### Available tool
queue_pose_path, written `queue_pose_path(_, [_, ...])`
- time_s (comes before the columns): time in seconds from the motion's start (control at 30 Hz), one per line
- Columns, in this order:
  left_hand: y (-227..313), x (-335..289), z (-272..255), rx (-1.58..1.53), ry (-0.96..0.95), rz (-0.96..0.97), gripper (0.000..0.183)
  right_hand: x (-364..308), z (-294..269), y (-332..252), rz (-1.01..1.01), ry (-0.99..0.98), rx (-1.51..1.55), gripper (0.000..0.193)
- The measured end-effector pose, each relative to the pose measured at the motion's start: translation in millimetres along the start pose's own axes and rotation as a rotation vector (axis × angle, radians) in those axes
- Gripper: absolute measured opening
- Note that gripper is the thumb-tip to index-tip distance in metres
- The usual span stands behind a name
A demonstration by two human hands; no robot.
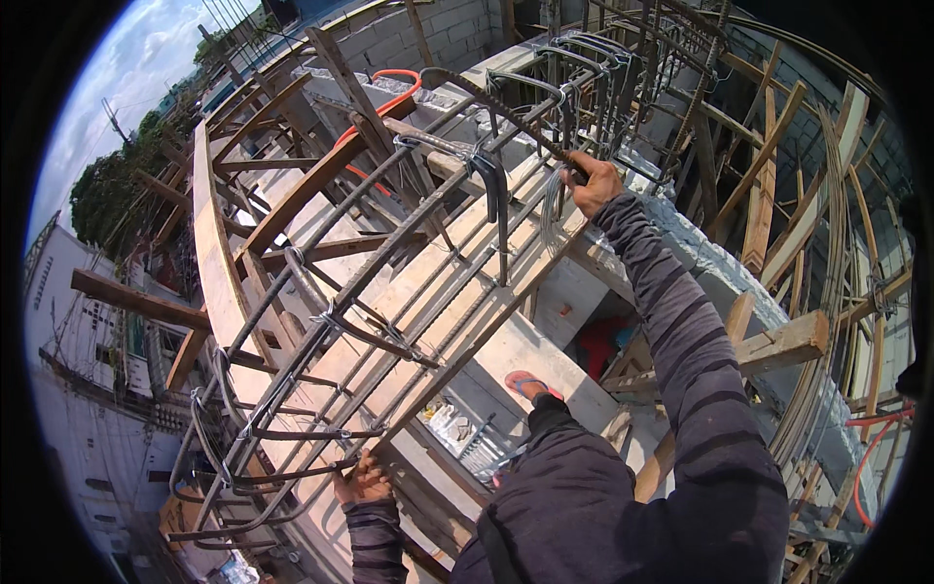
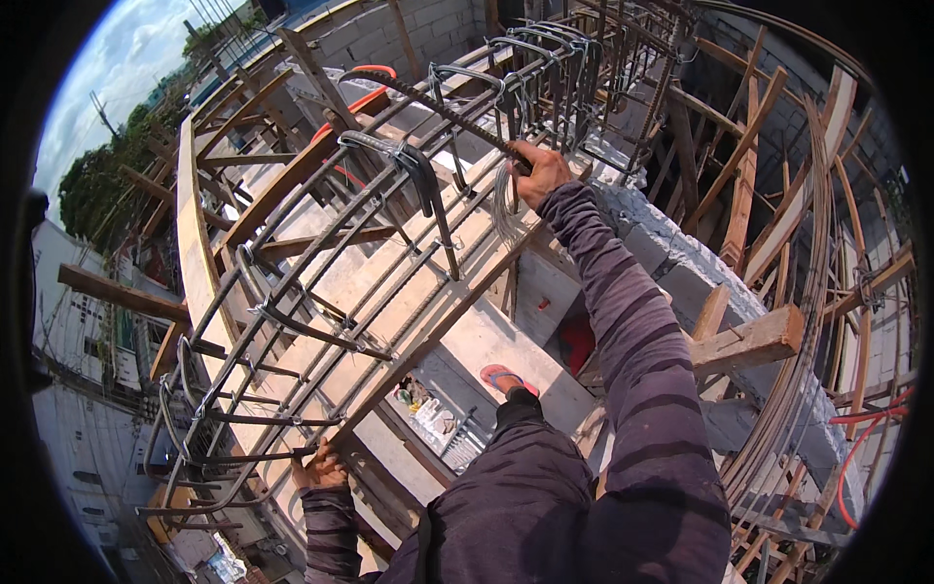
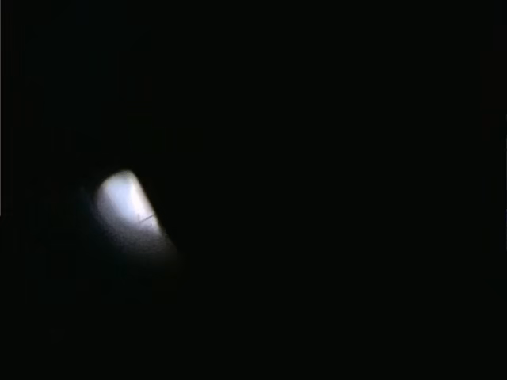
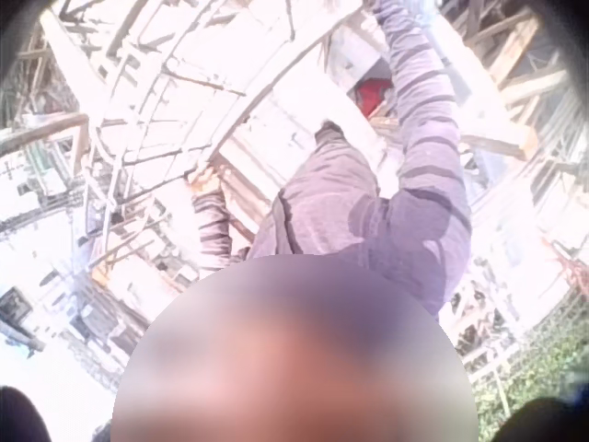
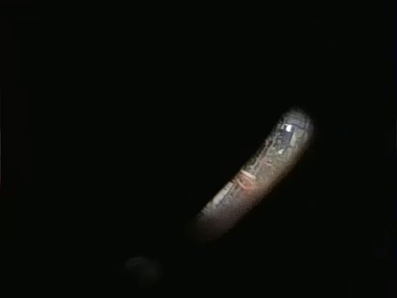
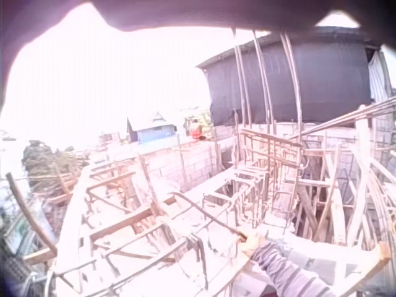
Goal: The person assembles a rebar cage by hand, threading and tying steel bars together to form a grid-like structure. They repeatedly position bars, twist ties, and adjust the cage shape while standing on a wooden platform at a construction site.
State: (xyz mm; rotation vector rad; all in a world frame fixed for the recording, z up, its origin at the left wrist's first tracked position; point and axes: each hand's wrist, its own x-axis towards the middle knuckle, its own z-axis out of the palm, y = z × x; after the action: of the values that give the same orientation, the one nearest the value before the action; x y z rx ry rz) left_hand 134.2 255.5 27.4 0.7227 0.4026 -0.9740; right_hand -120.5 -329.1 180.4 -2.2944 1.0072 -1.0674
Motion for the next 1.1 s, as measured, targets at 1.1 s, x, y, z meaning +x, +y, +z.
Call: queue_pose_path(1.1, [-116, -80, 20, 1.346, -0.082, 0.065, 0.052, 29, -1, 52, -0.044, -0.125, 0.174, 0.010])
